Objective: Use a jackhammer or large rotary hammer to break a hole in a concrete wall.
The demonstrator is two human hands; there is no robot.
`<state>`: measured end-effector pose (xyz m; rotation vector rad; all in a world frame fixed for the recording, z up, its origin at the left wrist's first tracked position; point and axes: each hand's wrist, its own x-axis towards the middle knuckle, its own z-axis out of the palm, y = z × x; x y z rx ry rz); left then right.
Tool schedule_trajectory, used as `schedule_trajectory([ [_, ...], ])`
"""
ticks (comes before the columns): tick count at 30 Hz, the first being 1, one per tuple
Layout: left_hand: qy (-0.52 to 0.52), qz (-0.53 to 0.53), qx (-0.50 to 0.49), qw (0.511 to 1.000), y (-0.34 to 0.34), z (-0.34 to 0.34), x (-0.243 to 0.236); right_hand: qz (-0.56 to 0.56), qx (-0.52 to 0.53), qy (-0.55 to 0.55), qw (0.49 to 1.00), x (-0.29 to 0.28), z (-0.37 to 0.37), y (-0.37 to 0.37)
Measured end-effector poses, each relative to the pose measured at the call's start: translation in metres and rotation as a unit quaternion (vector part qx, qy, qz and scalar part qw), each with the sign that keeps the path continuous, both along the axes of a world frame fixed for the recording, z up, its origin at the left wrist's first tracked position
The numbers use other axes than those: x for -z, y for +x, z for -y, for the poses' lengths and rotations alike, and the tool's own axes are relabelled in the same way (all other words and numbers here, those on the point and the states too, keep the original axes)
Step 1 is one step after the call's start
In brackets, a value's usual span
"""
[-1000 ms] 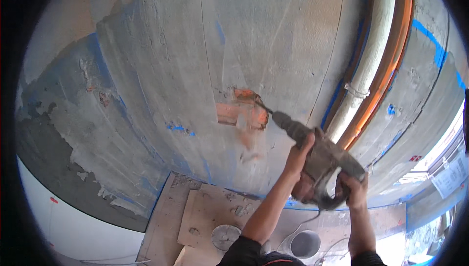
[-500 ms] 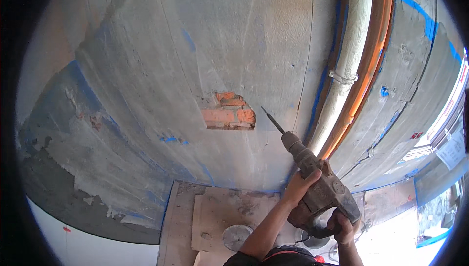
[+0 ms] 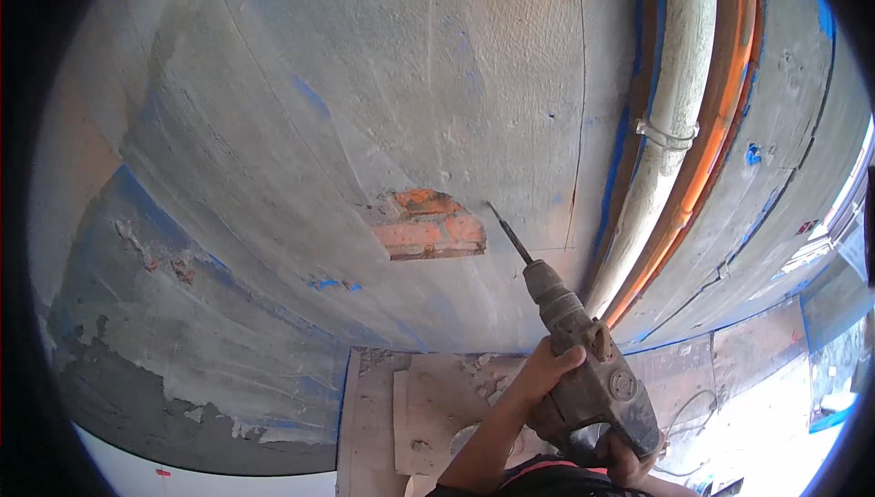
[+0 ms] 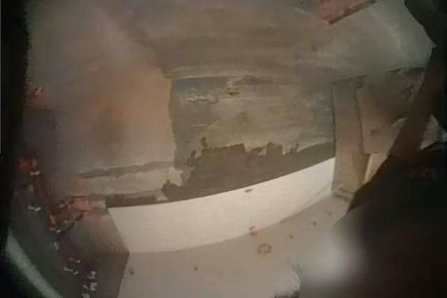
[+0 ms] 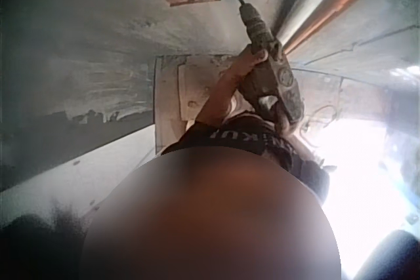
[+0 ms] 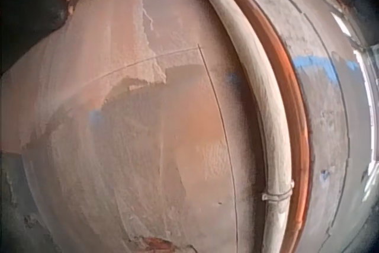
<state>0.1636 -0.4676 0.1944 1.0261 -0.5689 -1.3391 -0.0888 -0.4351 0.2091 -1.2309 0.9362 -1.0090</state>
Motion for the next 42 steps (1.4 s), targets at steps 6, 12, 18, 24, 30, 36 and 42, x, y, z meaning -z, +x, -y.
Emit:
schedule_trajectory([
  [6,0.025,0.006,0.019,0.999,-0.007,0.005,-0.005,0.029,0.015,-0.005,0.999,0.001,0.001,0.004],
  [12,0.003,0.008,0.012,1.000,-0.008,0.012,0.010,0.023,-0.010,0.002,1.000,-0.004,0.010,0.004],
  [18,0.044,0.045,0.027,0.998,-0.018,0.029,-0.024,-0.002,-0.024,0.023,0.999,0.010,0.041,-0.031],
  [24,0.014,0.051,-0.020,0.998,-0.026,0.038,0.001,-0.036,0.003,-0.006,0.999,-0.008,0.050,-0.024],
  [30,-0.006,0.027,-0.019,0.999,-0.033,0.055,-0.006,0.028,0.002,-0.016,0.999,-0.014,0.075,-0.024],
  [36,0.010,0.023,-0.051,0.998,-0.022,0.074,-0.007,0.043,-0.038,-0.006,0.998,-0.014,0.096,-0.021],
  [42,0.021,0.027,-0.037,0.999,-0.042,0.061,-0.017,-0.001,-0.040,-0.001,0.999,0.002,0.102,-0.045],
])
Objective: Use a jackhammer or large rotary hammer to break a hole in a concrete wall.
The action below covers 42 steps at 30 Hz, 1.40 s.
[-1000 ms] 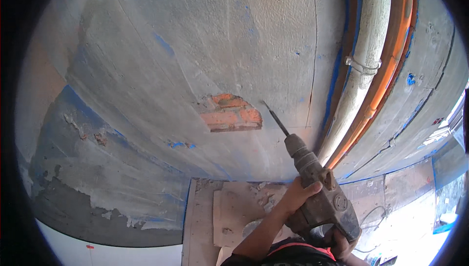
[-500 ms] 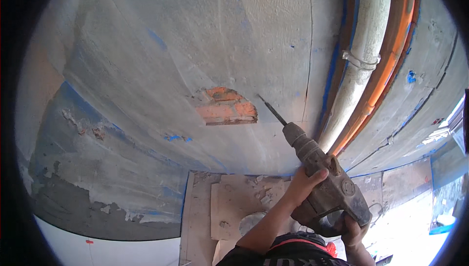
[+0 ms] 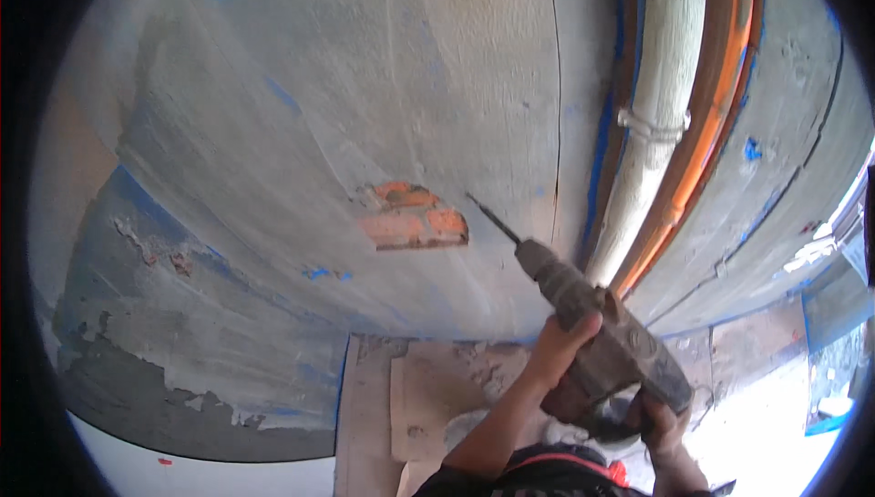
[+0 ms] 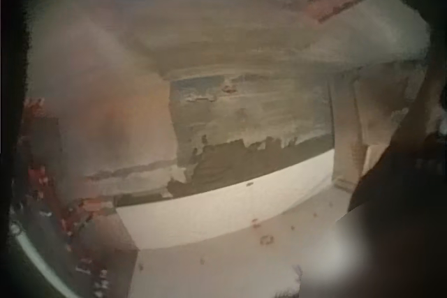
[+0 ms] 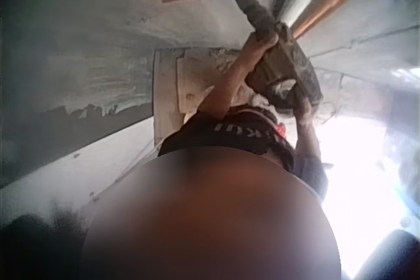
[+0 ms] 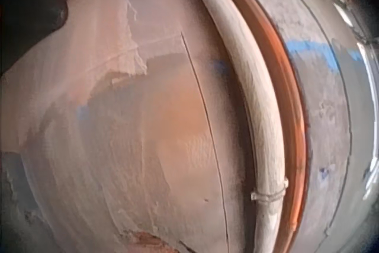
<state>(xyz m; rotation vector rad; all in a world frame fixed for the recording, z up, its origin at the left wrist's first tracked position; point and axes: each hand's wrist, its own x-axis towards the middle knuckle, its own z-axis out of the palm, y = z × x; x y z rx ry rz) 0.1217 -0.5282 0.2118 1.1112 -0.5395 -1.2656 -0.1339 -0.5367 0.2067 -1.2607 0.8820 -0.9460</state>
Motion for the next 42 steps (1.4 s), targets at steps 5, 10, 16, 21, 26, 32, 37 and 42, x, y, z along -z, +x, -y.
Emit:
schedule_trajectory([
  [5,-0.023,-0.015,0.009,1.000,0.000,0.011,0.002,0.022,-0.039,0.000,0.999,-0.024,0.008,-0.001],
  [10,-0.026,-0.007,-0.064,0.998,-0.009,0.003,0.007,0.057,0.001,0.029,0.998,-0.042,0.000,0.008],
  [16,-0.046,-0.008,-0.063,0.997,-0.015,0.013,0.001,0.051,-0.016,0.030,0.998,-0.064,0.006,0.010],
  [21,-0.053,-0.054,-0.011,0.997,0.005,0.016,-0.002,0.046,-0.046,0.020,0.998,-0.065,0.016,0.018],
  [26,-0.042,-0.028,-0.008,0.999,-0.011,0.016,-0.010,0.047,-0.029,0.049,0.997,-0.069,0.017,0.002],
  [32,-0.044,-0.044,-0.054,0.997,-0.021,0.015,-0.008,0.057,-0.014,0.055,0.997,-0.082,0.010,-0.003],
  [37,-0.045,-0.040,-0.035,0.998,-0.004,0.010,-0.002,0.082,-0.043,0.036,0.995,-0.064,0.017,0.015],
  [42,-0.034,-0.048,0.012,0.998,-0.009,0.020,-0.029,0.049,-0.001,0.054,0.997,-0.060,0.001,-0.003],
])
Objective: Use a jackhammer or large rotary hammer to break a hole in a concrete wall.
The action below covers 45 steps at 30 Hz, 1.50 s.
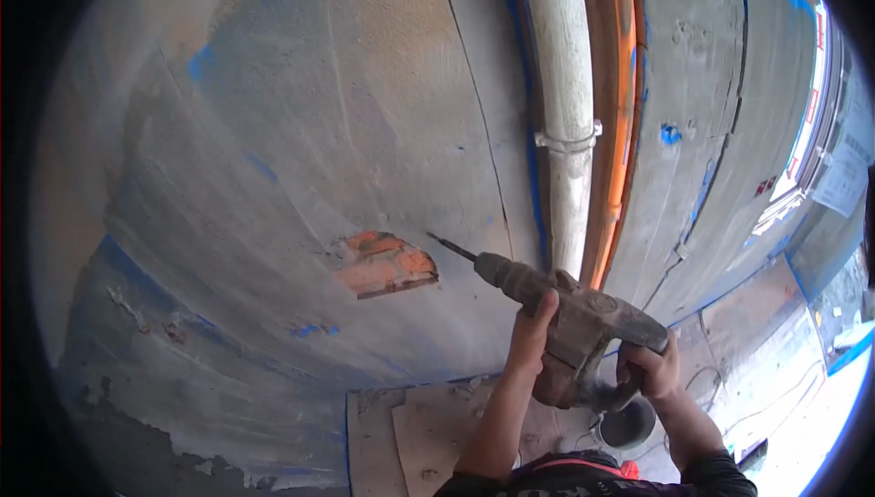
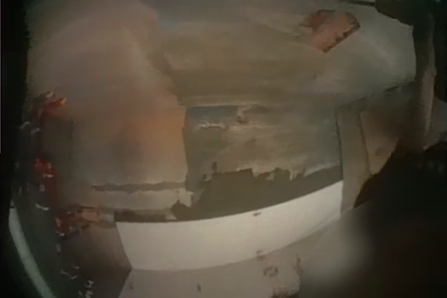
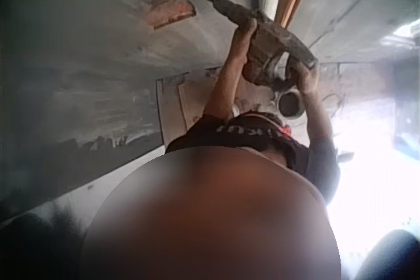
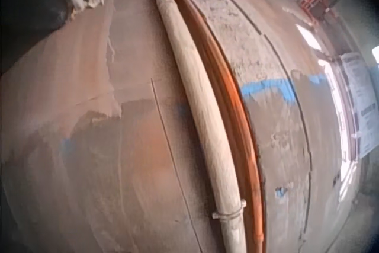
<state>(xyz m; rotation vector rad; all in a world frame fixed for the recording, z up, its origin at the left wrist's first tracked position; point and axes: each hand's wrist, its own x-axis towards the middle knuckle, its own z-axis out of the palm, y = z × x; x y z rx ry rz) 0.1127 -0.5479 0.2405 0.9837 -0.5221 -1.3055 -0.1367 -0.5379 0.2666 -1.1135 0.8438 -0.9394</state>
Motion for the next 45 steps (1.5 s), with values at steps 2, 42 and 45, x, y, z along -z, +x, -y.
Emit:
schedule_trajectory([
  [2,-0.039,0.046,-0.067,0.996,0.005,0.014,0.033,0.024,-0.028,-0.019,0.999,-0.004,0.032,0.024],
  [42,0.064,0.073,0.111,0.989,0.015,-0.115,0.102,0.044,0.045,0.012,0.998,0.100,-0.151,0.021],
  [45,0.082,0.109,0.084,0.987,0.035,-0.101,0.119,0.046,0.024,0.034,0.998,0.116,-0.137,0.036],
])
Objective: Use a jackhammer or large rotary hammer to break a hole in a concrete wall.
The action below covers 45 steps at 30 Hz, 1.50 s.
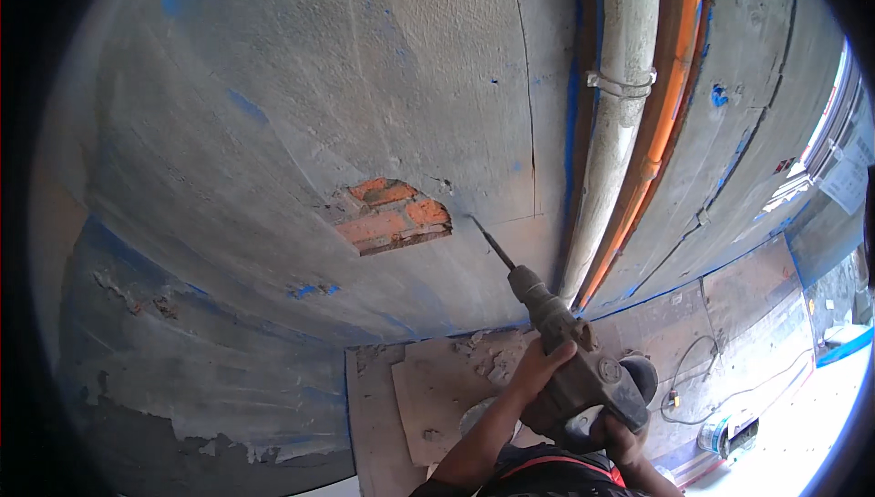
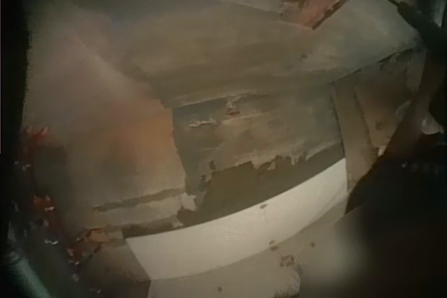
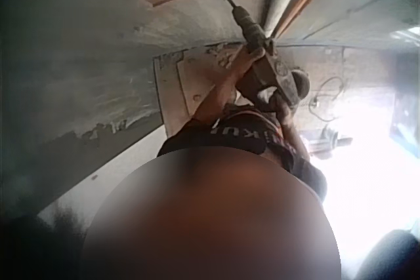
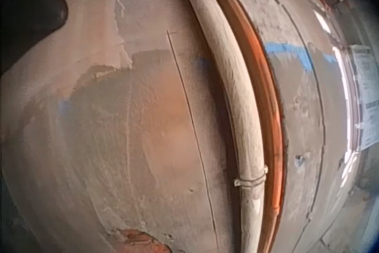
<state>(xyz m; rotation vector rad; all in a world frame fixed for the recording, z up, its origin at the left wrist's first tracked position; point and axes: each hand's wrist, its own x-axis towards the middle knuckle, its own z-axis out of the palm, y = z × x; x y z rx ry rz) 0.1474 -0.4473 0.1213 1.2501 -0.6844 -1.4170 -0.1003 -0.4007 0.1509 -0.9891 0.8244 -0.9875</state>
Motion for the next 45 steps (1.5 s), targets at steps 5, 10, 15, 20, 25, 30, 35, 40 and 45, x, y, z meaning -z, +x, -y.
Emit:
schedule_trajectory([
  [5,-0.028,-0.036,0.000,0.999,0.019,0.004,0.021,-0.121,-0.026,-0.028,0.992,0.023,0.004,0.009],
  [10,0.032,-0.020,0.021,0.999,0.032,0.010,0.014,-0.123,-0.066,0.017,0.990,-0.005,0.021,0.022],
  [15,0.036,-0.023,0.032,0.999,0.032,0.018,0.016,-0.126,-0.030,-0.003,0.992,-0.013,0.029,0.035],
  [20,0.029,-0.043,-0.047,0.998,0.015,0.028,-0.003,-0.087,0.008,-0.056,0.995,-0.004,0.041,0.026],
  [25,0.028,-0.024,-0.077,0.996,-0.017,-0.009,-0.014,-0.015,-0.033,0.031,0.999,-0.023,0.025,-0.006],
  [30,-0.037,0.008,-0.115,0.993,-0.041,-0.047,-0.017,-0.007,-0.070,0.006,0.997,-0.004,0.007,-0.047],
  [35,-0.046,-0.001,-0.018,0.999,-0.030,-0.015,-0.008,-0.047,0.015,-0.060,0.997,-0.013,-0.011,-0.035],
  [40,-0.067,-0.062,0.021,0.996,-0.019,0.013,-0.001,-0.093,0.014,-0.089,0.992,-0.034,0.005,-0.023],
  [45,-0.125,-0.139,0.015,0.982,-0.014,0.030,0.018,-0.350,-0.052,-0.410,0.840,-0.039,0.028,-0.020],
])
